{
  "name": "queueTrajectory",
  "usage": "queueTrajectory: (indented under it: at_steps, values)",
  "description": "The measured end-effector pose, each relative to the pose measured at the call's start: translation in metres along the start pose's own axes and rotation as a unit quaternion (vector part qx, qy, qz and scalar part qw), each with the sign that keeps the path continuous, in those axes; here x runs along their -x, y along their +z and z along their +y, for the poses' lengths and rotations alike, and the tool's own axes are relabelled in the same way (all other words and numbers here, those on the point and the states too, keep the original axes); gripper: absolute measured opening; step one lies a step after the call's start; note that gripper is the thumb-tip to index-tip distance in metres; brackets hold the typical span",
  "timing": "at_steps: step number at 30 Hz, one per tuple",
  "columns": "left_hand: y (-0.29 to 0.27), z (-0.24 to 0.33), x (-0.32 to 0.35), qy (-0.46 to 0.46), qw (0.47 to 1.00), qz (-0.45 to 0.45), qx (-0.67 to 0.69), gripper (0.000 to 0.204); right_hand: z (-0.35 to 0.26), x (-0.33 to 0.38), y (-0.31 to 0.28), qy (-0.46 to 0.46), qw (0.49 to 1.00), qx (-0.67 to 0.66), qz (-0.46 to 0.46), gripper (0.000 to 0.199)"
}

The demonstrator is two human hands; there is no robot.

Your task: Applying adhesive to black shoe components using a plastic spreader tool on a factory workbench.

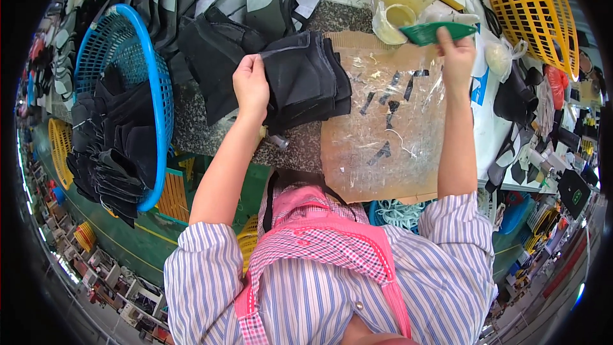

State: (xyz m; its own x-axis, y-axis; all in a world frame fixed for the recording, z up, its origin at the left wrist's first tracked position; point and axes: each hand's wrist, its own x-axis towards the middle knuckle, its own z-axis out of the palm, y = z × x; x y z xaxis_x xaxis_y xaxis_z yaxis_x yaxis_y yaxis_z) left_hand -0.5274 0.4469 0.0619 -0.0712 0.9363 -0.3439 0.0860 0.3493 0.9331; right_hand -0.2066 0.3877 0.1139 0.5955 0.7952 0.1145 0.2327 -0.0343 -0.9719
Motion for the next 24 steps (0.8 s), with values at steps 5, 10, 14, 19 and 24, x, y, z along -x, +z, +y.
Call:
queueTrajectory:
  at_steps: [5,10,14,19,24]
  values:
    - [0.002,0.017,0.01,-0.02,0.998,0.026,0.05,0.019,-0.039,0.046,0.087,-0.003,0.952,-0.152,-0.266,0.006]
    - [-0.006,0.007,0.001,-0.088,0.99,-0.064,0.091,0.021,-0.037,0.053,0.148,-0.156,0.924,-0.08,-0.34,0.007]
    - [-0.017,0.016,0.003,-0.107,0.977,-0.124,0.134,0.02,-0.042,0.019,0.122,-0.138,0.941,0.118,-0.286,0.007]
    - [-0.024,0.019,0.039,0.043,0.957,-0.286,-0.013,0.045,-0.057,0.02,0.122,-0.163,0.942,0.026,-0.29,0.006]
    - [-0.017,0.004,0.049,0.362,0.826,-0.169,-0.398,0.058,-0.049,0.006,0.107,-0.124,0.982,-0.031,-0.141,0.012]
